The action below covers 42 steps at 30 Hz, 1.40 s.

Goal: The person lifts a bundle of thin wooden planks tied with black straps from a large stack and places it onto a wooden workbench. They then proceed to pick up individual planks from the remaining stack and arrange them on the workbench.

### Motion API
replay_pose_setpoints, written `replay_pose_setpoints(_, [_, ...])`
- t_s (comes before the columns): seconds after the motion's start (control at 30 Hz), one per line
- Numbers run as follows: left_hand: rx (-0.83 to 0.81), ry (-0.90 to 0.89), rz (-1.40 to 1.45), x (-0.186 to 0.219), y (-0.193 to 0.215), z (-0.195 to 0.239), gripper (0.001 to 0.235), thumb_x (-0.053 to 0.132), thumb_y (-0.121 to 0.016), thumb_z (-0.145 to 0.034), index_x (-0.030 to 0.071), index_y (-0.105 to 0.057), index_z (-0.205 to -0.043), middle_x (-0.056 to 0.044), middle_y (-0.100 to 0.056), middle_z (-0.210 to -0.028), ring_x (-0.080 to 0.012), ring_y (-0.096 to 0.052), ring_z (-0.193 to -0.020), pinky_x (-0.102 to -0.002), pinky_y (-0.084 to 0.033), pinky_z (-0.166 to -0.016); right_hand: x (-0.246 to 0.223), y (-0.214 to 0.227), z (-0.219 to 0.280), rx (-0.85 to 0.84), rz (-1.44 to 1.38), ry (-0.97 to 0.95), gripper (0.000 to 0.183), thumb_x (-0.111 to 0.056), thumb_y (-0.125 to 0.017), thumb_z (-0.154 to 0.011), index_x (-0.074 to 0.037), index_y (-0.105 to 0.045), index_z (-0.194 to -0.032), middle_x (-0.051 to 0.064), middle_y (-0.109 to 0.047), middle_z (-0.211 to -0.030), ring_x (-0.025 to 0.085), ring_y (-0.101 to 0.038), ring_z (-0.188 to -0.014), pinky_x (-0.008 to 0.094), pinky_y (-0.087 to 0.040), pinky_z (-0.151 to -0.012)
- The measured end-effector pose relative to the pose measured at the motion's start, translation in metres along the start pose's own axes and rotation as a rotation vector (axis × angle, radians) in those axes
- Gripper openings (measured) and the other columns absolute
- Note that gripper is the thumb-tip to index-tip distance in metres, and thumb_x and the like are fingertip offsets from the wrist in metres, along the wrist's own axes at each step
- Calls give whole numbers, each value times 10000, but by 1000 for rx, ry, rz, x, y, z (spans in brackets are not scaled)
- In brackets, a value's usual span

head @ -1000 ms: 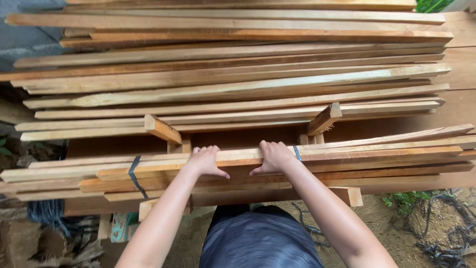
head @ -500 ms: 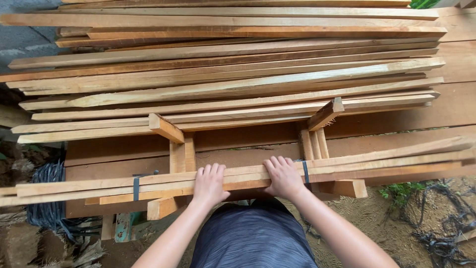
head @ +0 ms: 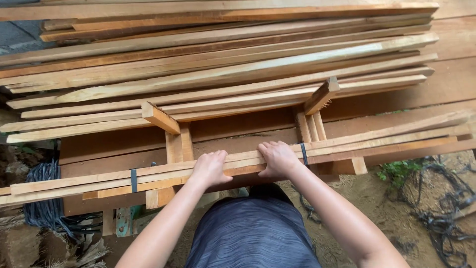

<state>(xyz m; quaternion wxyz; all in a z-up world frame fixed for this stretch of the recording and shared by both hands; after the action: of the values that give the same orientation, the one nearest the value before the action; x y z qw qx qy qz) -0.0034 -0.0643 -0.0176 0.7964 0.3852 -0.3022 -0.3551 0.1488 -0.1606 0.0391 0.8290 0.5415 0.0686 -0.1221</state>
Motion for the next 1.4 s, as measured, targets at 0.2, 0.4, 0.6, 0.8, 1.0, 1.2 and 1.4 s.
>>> replay_pose_setpoints(0.2, [-128, 256, 311, -2, 24, -6, 874, 811, -374, -943, 36, -752, -1086, -192, -760, -1107, -308, -714, -1057, -474, -552, -971, -26, 29, 53, 840, -50, 112, 755, -603, -753, -704, -45, -624, -1196, 161, -696, -1208, 348, -643, -1155, 508, -387, -1063])
replay_pose_setpoints(0.4, [-163, 50, 609, 16, -18, -115, 832, 770, -448, -882, 89, -691, -1295, -173, -678, -1323, -308, -636, -1247, -438, -492, -1072, 54, -133, 103, 980, -1054, -346, 281, -295, -661, -1034, -77, -735, -873, 20, -758, -852, 152, -772, -944, 386, -540, -1186])
replay_pose_setpoints(0.6, [-358, -84, 622, 103, -54, -199, 978, 833, -405, -867, 74, -574, -1461, -183, -556, -1512, -325, -526, -1415, -456, -410, -1183, 113, -194, 117, 878, -1716, -1021, 565, -495, -512, -1052, 21, -659, -1229, 155, -705, -1201, 283, -627, -1147, 427, -451, -1078])
replay_pose_setpoints(0.8, [-628, -12, 836, 187, -73, -226, 1107, 912, -179, -850, 105, -287, -1600, -145, -315, -1675, -314, -231, -1573, -559, -190, -1252, 119, -163, 99, 907, -2325, -851, 1045, -770, -438, -865, -75, -188, -1605, 116, -300, -1663, 258, -312, -1519, 422, -253, -1219])
replay_pose_setpoints(1.0, [-843, -105, 719, 223, -79, -213, 1054, 903, -144, -804, 245, -319, -1608, -105, -269, -1679, -301, -230, -1557, -485, -203, -1255, 139, -133, 89, 678, -2364, -1015, 1149, -868, -401, -765, -169, -145, -1640, 116, -235, -1681, 279, -215, -1546, 511, -188, -1238])
replay_pose_setpoints(1.2, [-887, -20, 712, 221, -82, -214, 1047, 896, -191, -814, 216, -361, -1591, -100, -317, -1669, -287, -293, -1543, -431, -241, -1245, 141, -147, 85, 601, -2442, -960, 1172, -878, -417, -753, -147, -151, -1629, 127, -248, -1680, 281, -240, -1551, 509, -216, -1239])
replay_pose_setpoints(1.4, [-945, -48, 645, 222, -91, -210, 1033, 879, -263, -838, 183, -340, -1597, -116, -338, -1660, -285, -325, -1531, -427, -262, -1245, 138, -158, 83, 568, -2557, -894, 1240, -926, -399, -723, -102, -175, -1621, 171, -290, -1667, 304, -273, -1540, 505, -249, -1235])
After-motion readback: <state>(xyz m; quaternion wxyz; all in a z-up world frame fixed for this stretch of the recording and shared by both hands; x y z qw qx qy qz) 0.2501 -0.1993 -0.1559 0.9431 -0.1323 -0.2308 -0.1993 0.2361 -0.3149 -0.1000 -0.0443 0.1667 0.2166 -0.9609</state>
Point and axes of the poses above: each hand's wrist, its own z-axis away from the middle knuckle, its own y-axis out of the back of the hand, x = y × z, the point moved 8 cm from there along -z, towards the middle knuckle
